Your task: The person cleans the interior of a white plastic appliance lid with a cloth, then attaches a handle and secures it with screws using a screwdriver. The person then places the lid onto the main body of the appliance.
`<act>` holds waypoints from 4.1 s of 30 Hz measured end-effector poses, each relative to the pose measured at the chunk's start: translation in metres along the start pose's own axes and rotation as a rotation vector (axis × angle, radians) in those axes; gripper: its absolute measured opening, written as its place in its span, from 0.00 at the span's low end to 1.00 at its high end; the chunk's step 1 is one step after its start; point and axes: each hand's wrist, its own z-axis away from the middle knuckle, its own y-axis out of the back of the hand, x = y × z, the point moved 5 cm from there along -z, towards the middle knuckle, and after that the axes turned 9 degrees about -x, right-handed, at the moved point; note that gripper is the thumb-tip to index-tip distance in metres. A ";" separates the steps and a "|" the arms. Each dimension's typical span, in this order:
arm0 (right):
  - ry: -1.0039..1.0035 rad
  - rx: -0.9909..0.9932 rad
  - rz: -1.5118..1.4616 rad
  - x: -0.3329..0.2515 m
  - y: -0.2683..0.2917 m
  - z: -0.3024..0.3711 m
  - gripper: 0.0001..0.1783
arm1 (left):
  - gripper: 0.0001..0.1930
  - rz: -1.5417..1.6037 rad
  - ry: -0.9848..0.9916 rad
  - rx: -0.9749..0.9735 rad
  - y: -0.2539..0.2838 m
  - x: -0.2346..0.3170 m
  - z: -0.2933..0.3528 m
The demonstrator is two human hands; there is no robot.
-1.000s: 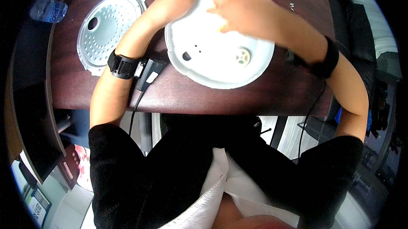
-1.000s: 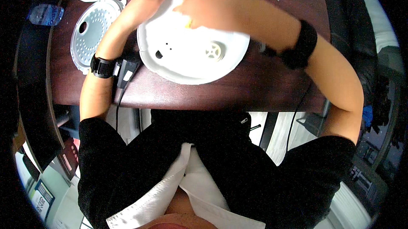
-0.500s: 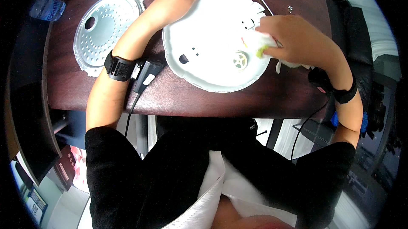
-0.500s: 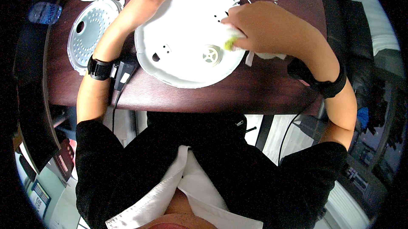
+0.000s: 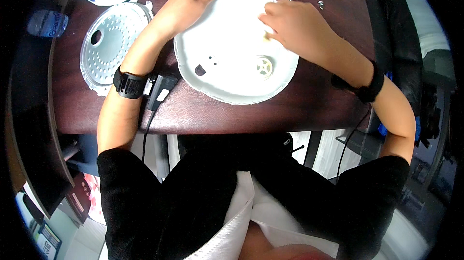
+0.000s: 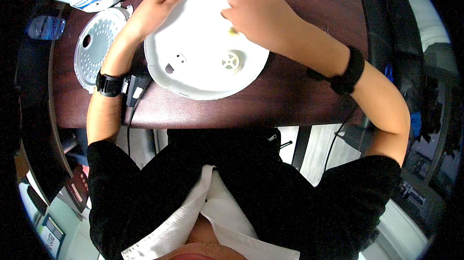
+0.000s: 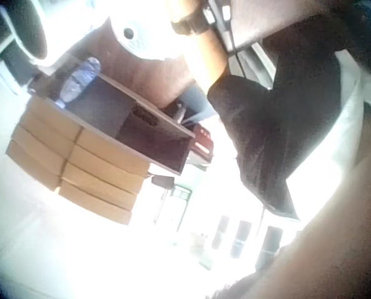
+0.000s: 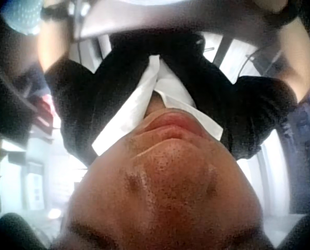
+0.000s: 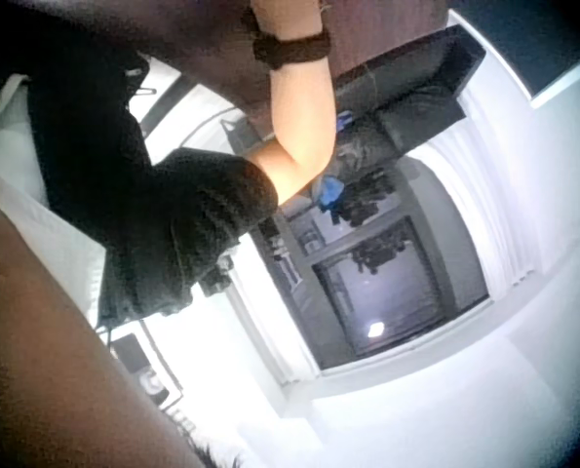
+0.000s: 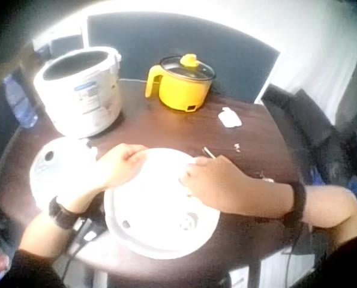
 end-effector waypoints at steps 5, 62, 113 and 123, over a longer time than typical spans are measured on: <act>0.019 0.131 -0.028 0.026 0.033 -0.034 0.14 | 0.20 0.048 -0.073 0.002 0.000 0.006 0.003; -0.395 0.233 -1.481 0.034 0.053 0.088 0.16 | 0.14 -0.266 -0.260 0.502 0.042 0.111 0.022; -0.659 -0.068 -0.838 0.097 0.005 0.124 0.11 | 0.19 0.236 0.073 0.596 0.057 -0.006 0.027; -0.732 -0.170 -0.478 0.152 -0.031 0.103 0.10 | 0.21 0.247 0.153 0.475 0.045 0.003 0.022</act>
